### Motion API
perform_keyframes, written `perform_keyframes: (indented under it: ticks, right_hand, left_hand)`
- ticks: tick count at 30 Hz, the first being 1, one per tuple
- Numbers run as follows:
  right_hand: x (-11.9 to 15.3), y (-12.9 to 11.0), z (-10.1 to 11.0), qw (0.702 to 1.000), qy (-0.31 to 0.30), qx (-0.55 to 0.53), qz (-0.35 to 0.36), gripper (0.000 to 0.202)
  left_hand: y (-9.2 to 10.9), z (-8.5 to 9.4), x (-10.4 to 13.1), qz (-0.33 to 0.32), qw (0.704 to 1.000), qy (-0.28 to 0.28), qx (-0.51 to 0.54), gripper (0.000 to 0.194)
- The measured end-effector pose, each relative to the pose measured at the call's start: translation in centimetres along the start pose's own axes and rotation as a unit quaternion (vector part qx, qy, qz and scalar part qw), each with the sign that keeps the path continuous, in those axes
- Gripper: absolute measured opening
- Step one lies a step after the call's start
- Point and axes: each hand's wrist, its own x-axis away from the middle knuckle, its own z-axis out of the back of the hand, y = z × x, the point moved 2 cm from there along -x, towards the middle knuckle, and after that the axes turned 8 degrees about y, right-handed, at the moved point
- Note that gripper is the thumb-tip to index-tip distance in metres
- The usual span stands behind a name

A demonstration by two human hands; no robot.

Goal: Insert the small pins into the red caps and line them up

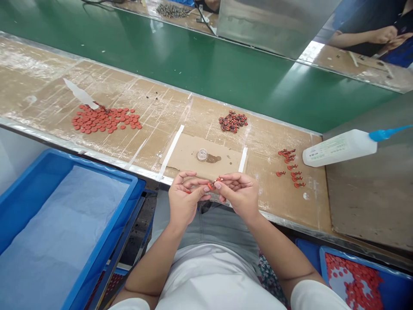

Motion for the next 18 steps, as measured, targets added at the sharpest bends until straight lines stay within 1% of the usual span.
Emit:
perform_keyframes:
  ticks: [4,6,8,10,13,15,18]
  right_hand:
    - [0.4,-0.3,0.0,0.995,0.047,0.04,0.073,0.019]
    - [0.6,-0.2,0.0,0.99,0.065,0.061,0.105,0.018]
    - [0.7,0.0,0.0,0.987,0.076,0.073,0.12,0.017]
    - [0.8,0.2,0.0,0.986,0.083,0.079,0.118,0.017]
    - [0.9,0.2,-0.1,0.987,0.093,0.087,0.096,0.017]
    - [0.9,0.2,-0.2,0.989,0.096,0.082,0.079,0.018]
    - [0.9,0.5,-0.4,0.992,0.098,0.056,0.063,0.018]
  left_hand:
    - [-0.3,0.0,0.5,0.005,1.0,0.024,0.004,0.047]
    - [-0.4,-0.1,0.8,0.008,1.0,0.026,-0.001,0.05]
    - [-0.5,-0.2,1.1,0.011,1.0,0.023,-0.009,0.054]
    - [-0.5,-0.3,1.3,0.01,0.999,0.028,-0.019,0.059]
    - [-0.5,-0.5,1.4,0.005,0.998,0.053,-0.034,0.061]
    - [-0.5,-0.5,1.3,0.004,0.997,0.062,-0.038,0.061]
    - [-0.6,-0.6,1.2,0.008,0.998,0.057,-0.033,0.057]
